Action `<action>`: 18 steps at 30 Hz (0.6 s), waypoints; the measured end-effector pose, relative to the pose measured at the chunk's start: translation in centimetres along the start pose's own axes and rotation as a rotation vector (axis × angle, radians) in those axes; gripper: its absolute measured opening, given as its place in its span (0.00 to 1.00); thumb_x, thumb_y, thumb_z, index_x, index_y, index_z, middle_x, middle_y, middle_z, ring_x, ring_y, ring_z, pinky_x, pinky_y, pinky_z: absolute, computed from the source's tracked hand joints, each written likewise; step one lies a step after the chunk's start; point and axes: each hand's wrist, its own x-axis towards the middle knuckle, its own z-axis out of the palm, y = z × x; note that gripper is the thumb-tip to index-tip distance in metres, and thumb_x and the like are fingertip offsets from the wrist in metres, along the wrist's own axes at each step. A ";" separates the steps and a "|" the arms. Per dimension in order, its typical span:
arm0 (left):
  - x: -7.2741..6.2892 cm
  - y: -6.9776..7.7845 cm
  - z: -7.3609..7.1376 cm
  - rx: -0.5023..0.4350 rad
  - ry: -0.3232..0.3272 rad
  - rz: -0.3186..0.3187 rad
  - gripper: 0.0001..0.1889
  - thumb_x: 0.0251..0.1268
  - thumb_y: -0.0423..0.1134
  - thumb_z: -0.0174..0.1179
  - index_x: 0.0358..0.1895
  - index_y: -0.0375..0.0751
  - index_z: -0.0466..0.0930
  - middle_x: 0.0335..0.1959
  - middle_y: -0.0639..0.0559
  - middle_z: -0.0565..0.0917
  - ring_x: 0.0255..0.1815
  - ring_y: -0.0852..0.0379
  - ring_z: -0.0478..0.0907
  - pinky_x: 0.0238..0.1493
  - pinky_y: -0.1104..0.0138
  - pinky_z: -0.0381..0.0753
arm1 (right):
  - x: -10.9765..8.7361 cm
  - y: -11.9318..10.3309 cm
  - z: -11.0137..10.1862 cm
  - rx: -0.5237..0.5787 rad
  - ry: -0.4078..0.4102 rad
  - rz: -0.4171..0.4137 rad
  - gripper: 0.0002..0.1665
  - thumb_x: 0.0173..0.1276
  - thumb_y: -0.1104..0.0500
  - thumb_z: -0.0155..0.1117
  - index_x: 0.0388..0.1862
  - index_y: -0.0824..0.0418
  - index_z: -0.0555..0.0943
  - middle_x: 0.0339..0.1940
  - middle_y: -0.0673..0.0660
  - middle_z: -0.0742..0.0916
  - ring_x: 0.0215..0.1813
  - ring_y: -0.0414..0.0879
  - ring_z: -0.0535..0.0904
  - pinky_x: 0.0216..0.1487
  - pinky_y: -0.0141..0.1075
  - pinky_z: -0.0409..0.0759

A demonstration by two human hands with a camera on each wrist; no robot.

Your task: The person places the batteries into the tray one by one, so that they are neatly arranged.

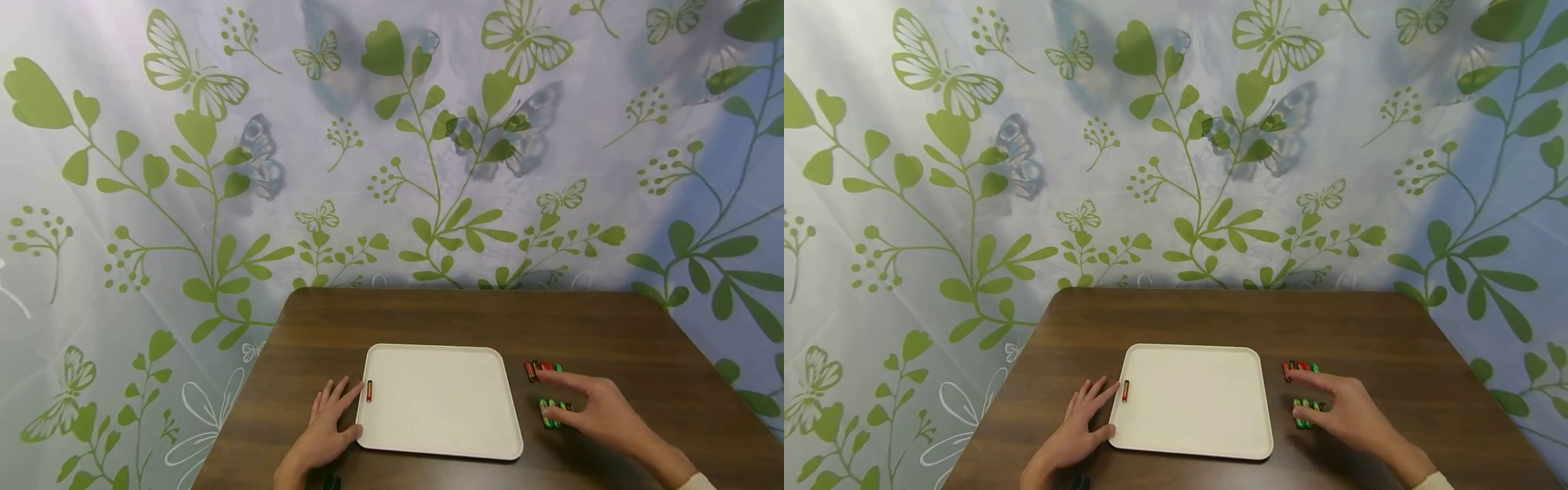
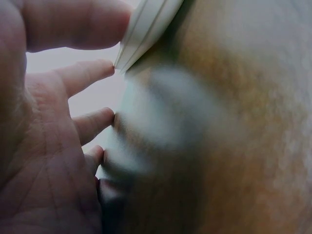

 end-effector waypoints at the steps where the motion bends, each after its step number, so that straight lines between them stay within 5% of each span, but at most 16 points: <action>1: 0.0 0.0 0.0 0.002 0.001 0.000 0.42 0.67 0.37 0.69 0.85 0.47 0.68 0.90 0.31 0.54 0.91 0.23 0.34 0.84 0.29 0.26 | -0.3 0.2 -0.4 -0.005 -0.009 0.015 0.36 0.56 0.46 0.90 0.65 0.43 0.89 0.59 0.46 0.94 0.58 0.31 0.88 0.48 0.33 0.89; 13: -0.1 -0.1 0.0 -0.044 0.013 0.032 0.41 0.66 0.37 0.68 0.85 0.45 0.68 0.89 0.28 0.54 0.90 0.21 0.33 0.84 0.31 0.22 | -3.0 3.5 -1.7 -0.062 -0.048 0.035 0.39 0.53 0.46 0.91 0.65 0.51 0.89 0.58 0.53 0.94 0.56 0.29 0.87 0.46 0.34 0.90; 18: 0.1 -1.6 0.7 -0.073 0.053 0.100 0.41 0.67 0.38 0.68 0.85 0.52 0.69 0.88 0.27 0.55 0.89 0.19 0.33 0.86 0.46 0.13 | -3.7 4.2 -1.3 -0.059 -0.080 0.046 0.40 0.52 0.46 0.91 0.66 0.52 0.89 0.59 0.55 0.94 0.58 0.28 0.86 0.47 0.33 0.90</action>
